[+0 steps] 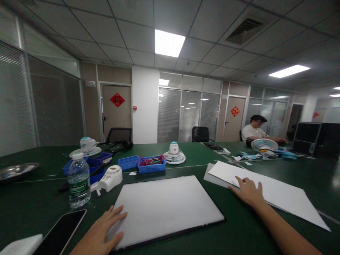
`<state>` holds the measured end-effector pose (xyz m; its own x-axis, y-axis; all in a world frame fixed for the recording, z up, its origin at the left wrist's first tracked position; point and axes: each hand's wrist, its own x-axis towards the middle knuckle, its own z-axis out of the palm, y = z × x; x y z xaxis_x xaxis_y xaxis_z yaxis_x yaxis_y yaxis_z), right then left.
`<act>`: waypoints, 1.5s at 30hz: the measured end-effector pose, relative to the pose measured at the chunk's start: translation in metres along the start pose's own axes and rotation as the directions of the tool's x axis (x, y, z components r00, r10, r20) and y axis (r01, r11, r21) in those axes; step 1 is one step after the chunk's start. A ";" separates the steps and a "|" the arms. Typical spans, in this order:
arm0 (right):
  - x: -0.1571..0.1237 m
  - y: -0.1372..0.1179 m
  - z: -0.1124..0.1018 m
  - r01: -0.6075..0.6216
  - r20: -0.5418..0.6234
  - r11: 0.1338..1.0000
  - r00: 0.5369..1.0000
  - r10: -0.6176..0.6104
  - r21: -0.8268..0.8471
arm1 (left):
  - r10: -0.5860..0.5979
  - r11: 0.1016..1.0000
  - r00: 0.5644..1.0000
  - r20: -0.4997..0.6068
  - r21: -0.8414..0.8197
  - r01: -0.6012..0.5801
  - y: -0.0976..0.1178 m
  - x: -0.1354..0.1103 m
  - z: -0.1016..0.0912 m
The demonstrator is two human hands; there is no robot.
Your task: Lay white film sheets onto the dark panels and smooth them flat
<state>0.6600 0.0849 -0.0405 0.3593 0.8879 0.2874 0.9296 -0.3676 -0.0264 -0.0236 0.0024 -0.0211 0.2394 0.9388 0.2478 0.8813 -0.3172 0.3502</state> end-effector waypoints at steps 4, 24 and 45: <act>-0.004 0.002 0.000 0.026 0.072 0.999 0.997 -0.028 0.032 | 0.008 1.000 1.000 -0.010 -0.005 -0.008 -0.002 0.000 0.001; -0.049 -0.068 -0.084 0.196 -0.275 0.978 0.939 -0.208 -0.071 | -0.007 1.000 0.999 0.033 -0.005 0.007 0.001 -0.002 -0.003; -0.176 -0.213 -0.106 0.774 -0.174 0.590 0.629 -0.758 0.228 | -0.036 0.999 0.998 0.047 -0.027 0.037 0.001 0.003 0.001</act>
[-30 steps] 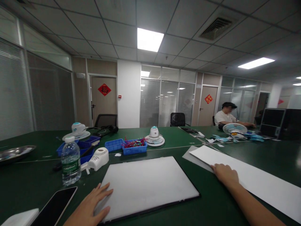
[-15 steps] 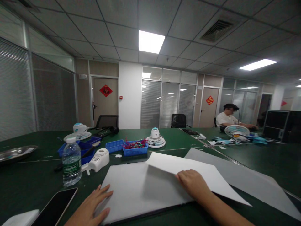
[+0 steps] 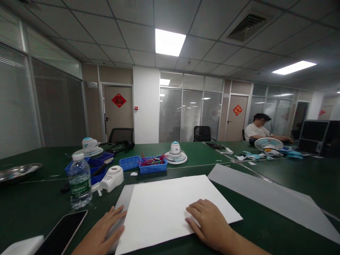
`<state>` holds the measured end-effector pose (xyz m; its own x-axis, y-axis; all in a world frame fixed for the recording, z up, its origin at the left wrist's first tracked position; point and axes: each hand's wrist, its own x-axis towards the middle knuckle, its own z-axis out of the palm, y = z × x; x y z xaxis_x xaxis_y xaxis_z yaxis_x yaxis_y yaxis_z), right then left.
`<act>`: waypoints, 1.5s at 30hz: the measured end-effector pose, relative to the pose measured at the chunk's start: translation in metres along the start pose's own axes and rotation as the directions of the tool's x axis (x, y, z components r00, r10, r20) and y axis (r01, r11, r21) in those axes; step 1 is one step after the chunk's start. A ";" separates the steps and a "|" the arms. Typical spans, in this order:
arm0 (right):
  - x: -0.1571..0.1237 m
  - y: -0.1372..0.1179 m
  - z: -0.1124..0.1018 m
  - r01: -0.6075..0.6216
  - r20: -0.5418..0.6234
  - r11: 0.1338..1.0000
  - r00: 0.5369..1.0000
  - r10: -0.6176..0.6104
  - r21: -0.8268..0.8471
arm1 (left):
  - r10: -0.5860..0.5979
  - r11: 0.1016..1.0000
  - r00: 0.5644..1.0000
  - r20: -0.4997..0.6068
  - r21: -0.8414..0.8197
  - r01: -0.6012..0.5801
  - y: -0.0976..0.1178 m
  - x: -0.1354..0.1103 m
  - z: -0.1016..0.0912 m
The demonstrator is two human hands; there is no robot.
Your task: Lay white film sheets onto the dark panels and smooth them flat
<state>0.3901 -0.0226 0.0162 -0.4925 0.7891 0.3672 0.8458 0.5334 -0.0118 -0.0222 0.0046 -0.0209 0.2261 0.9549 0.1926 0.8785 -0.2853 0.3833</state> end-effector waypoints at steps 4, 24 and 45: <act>0.001 0.000 0.002 0.018 0.086 0.999 0.996 -0.021 0.036 | -0.011 1.000 1.000 0.007 0.000 0.011 0.002 0.001 -0.001; 0.003 0.027 -0.003 0.190 0.130 0.935 0.963 -0.237 0.298 | 0.080 0.996 0.997 -0.024 0.028 -0.079 -0.018 0.001 0.012; -0.028 0.180 -0.010 -0.590 -0.089 0.769 0.804 0.588 -0.247 | 0.003 1.000 0.998 -0.069 0.008 -0.003 0.009 -0.008 -0.009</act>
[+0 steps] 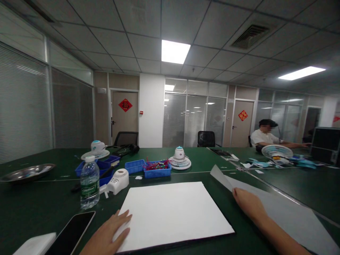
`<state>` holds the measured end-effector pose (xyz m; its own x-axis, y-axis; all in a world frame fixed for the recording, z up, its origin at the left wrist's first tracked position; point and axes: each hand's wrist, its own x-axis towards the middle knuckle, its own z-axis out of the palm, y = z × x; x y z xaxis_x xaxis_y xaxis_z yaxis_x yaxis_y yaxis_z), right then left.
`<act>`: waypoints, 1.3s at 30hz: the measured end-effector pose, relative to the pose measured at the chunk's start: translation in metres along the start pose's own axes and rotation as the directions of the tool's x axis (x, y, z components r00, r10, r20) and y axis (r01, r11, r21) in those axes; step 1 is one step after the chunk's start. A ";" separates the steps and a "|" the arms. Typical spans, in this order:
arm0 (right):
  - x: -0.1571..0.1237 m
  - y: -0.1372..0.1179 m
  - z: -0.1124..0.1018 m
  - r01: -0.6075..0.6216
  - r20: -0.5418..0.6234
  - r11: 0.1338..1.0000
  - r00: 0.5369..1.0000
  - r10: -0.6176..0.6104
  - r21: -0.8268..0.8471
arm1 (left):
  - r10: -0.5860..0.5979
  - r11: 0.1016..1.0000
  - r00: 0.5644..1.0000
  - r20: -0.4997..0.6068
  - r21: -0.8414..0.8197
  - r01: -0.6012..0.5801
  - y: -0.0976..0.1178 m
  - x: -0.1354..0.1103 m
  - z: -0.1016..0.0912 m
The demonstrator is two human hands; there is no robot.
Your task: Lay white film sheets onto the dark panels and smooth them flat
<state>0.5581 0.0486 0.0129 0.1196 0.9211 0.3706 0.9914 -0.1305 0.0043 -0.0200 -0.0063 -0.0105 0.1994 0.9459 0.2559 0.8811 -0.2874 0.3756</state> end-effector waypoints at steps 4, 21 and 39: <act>-0.014 -0.058 -0.016 0.195 -0.079 0.981 0.977 -0.196 -0.021 | 0.007 1.000 1.000 -0.023 -0.008 -0.007 -0.001 0.001 0.000; -0.086 -0.164 -0.031 0.781 -0.169 0.589 0.622 -0.765 0.210 | -0.024 0.998 0.999 -0.024 -0.052 0.023 0.003 0.004 -0.003; -0.087 -0.158 -0.052 0.685 0.023 0.452 0.537 -0.843 0.572 | 0.086 0.996 0.994 0.061 0.016 -0.087 -0.004 0.000 0.001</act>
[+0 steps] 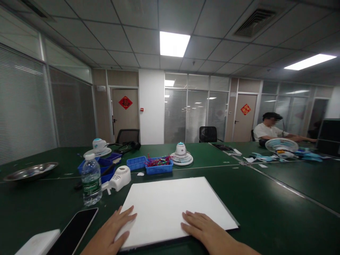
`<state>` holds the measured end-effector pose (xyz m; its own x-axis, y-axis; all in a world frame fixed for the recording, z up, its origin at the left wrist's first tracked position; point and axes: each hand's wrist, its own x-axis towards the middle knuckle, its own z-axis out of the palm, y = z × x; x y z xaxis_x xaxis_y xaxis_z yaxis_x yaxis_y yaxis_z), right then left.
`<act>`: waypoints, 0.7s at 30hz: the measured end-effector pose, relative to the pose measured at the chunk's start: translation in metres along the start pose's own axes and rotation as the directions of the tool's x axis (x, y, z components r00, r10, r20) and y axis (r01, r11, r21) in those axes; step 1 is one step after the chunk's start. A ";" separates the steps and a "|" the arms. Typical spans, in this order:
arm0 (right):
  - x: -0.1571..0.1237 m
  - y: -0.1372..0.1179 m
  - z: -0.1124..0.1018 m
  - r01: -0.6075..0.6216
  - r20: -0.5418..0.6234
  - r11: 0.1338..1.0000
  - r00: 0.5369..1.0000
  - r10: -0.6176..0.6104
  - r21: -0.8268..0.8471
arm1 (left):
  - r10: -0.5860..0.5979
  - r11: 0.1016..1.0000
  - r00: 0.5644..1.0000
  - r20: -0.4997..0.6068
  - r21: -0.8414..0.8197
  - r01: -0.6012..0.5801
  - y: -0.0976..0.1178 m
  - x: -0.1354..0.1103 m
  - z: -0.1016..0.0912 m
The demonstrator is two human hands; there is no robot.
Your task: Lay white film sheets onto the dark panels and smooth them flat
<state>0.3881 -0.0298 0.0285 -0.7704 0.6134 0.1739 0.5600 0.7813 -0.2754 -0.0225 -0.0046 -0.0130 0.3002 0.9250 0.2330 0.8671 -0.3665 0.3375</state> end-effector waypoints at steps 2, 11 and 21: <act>0.000 -0.002 -0.002 -0.018 0.026 1.000 1.000 0.018 0.017 | 0.005 1.000 1.000 0.011 0.000 -0.005 -0.006 0.000 0.002; -0.003 0.007 -0.009 -0.253 0.019 0.967 0.967 0.252 0.011 | -0.015 1.000 1.000 -0.024 -0.013 0.014 -0.007 0.002 0.005; -0.001 0.027 0.011 0.072 -0.215 0.914 0.962 -0.170 -0.400 | -0.007 0.998 0.999 0.050 0.059 0.004 -0.008 0.003 0.005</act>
<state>0.4005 -0.0104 0.0110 -0.7702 0.4822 0.4174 0.5784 0.8039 0.1387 -0.0262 0.0020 -0.0198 0.3141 0.9313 0.1846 0.8900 -0.3565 0.2842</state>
